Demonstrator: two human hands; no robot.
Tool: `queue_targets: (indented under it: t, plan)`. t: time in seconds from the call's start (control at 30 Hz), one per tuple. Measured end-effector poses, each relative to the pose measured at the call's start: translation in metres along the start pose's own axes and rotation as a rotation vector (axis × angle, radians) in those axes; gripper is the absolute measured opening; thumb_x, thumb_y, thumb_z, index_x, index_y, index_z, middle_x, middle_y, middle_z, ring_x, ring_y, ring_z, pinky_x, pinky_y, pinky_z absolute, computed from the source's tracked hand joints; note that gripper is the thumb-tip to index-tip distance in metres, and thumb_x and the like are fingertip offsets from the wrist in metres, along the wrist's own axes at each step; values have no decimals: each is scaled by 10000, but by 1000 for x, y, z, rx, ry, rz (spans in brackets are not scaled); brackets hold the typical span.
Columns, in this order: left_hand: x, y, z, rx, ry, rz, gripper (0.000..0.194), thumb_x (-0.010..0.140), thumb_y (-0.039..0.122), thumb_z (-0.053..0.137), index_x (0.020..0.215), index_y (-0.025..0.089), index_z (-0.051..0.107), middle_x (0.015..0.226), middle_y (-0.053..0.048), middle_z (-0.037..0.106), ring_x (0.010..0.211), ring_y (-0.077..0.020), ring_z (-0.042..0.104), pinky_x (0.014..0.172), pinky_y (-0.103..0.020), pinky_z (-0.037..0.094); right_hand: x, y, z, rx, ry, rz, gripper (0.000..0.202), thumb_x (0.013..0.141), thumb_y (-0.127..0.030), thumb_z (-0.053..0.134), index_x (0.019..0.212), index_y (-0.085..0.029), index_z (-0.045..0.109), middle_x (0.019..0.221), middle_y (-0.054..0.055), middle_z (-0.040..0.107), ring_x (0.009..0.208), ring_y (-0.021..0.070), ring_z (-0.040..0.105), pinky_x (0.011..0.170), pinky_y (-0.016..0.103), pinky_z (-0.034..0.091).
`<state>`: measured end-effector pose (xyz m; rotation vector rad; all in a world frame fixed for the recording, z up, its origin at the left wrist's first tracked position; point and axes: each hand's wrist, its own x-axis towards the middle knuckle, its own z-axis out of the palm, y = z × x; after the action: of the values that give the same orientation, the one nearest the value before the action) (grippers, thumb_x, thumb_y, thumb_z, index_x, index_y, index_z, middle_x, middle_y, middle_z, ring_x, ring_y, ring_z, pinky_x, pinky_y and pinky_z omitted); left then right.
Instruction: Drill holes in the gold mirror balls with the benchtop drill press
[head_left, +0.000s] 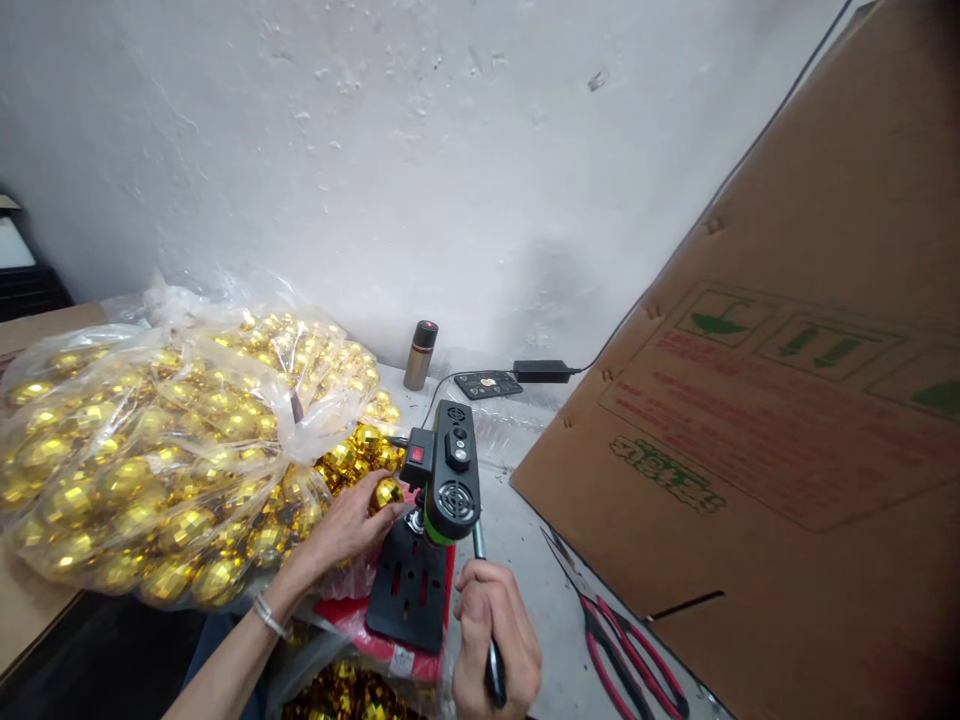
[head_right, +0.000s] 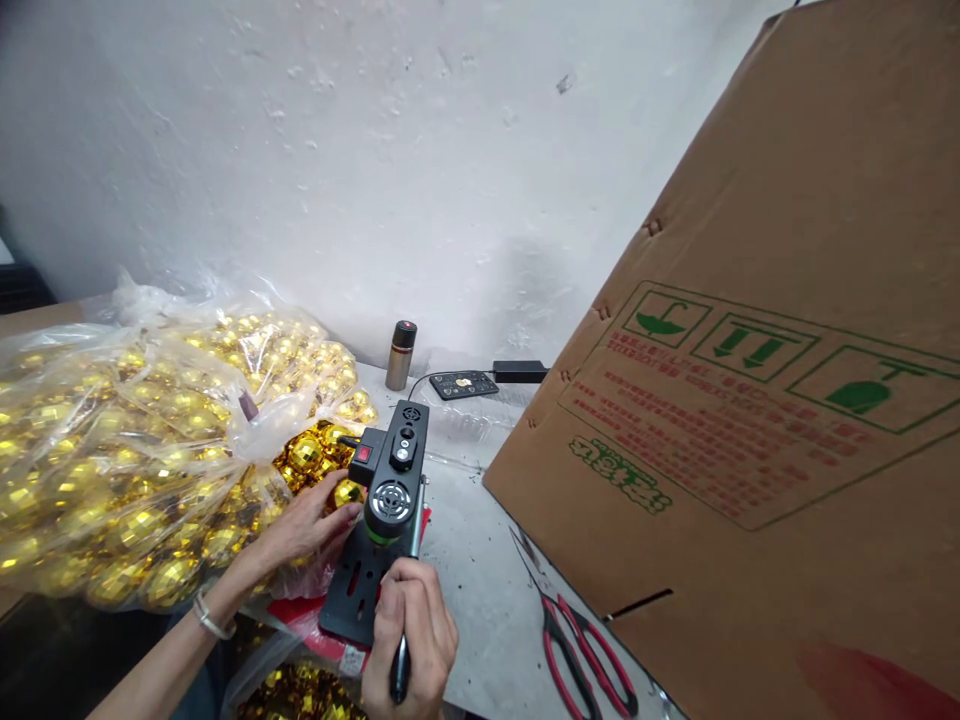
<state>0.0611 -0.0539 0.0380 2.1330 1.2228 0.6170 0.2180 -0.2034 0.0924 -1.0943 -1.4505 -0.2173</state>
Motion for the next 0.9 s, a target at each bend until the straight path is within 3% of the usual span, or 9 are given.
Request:
queue_targets:
  t: [0.07, 0.13, 0.23, 0.33, 0.43, 0.57, 0.77, 0.9]
  plan:
    - [-16, 1, 5, -323, 80, -131, 571, 1003, 620, 489, 1411, 236, 601, 1305, -94, 755, 1176, -300, 710, 994, -425, 559, 1, -1, 0, -1, -5, 1, 271, 996, -8, 431, 846, -221, 505, 737, -15, 533, 679, 109, 578, 607, 210, 479]
    - [-34, 0, 16, -597, 66, -259, 648, 982, 688, 480, 1433, 235, 582, 1266, -87, 766, 1077, -281, 751, 897, -399, 605, 3, -4, 0, -4, 2, 17, 273, 1000, -15, 431, 834, -222, 497, 730, -18, 524, 679, 108, 578, 604, 209, 476]
    - [-56, -5, 40, -768, 14, -335, 698, 963, 685, 503, 1453, 190, 534, 1258, -124, 762, 1011, -276, 774, 864, -409, 629, 9, -8, 0, 2, 26, 47, 276, 1006, -24, 429, 823, -220, 493, 731, -23, 517, 648, 96, 554, 585, 206, 462]
    - [-66, -8, 62, -612, 121, -267, 633, 928, 611, 599, 1384, 173, 575, 1277, -149, 760, 1145, -313, 743, 1033, -480, 583, 17, -11, -1, 19, 19, 57, 264, 1008, -22, 440, 841, -214, 512, 740, -24, 522, 638, 88, 541, 582, 203, 460]
    - [-67, -9, 76, -408, 159, -167, 601, 894, 525, 679, 1390, 198, 590, 1341, -157, 746, 1246, -348, 709, 1104, -538, 549, 25, -13, -3, 17, 6, 55, 257, 1008, -18, 448, 856, -212, 523, 743, -21, 530, 633, 87, 538, 570, 199, 458]
    - [-63, -5, 82, -288, 156, -4, 553, 884, 432, 704, 1369, 182, 611, 1359, -190, 728, 1279, -366, 693, 1108, -552, 557, 30, -14, -4, 1, 12, 33, 255, 1010, -28, 447, 851, -216, 515, 727, -27, 527, 635, 87, 554, 566, 191, 463]
    - [-63, -2, 86, -205, 208, 105, 478, 904, 342, 681, 1344, 170, 606, 1214, -189, 748, 1116, -362, 730, 971, -549, 617, 27, -14, -5, -18, -8, 22, 256, 1013, -36, 440, 842, -214, 507, 724, -25, 530, 629, 84, 558, 577, 192, 473]
    - [-64, -5, 94, -135, 223, 192, 510, 880, 291, 687, 1370, 174, 601, 1305, -203, 704, 1207, -387, 679, 1034, -583, 570, 25, -14, -7, -43, -19, 27, 255, 1022, -48, 436, 840, -215, 502, 730, -30, 540, 632, 76, 573, 591, 184, 477]
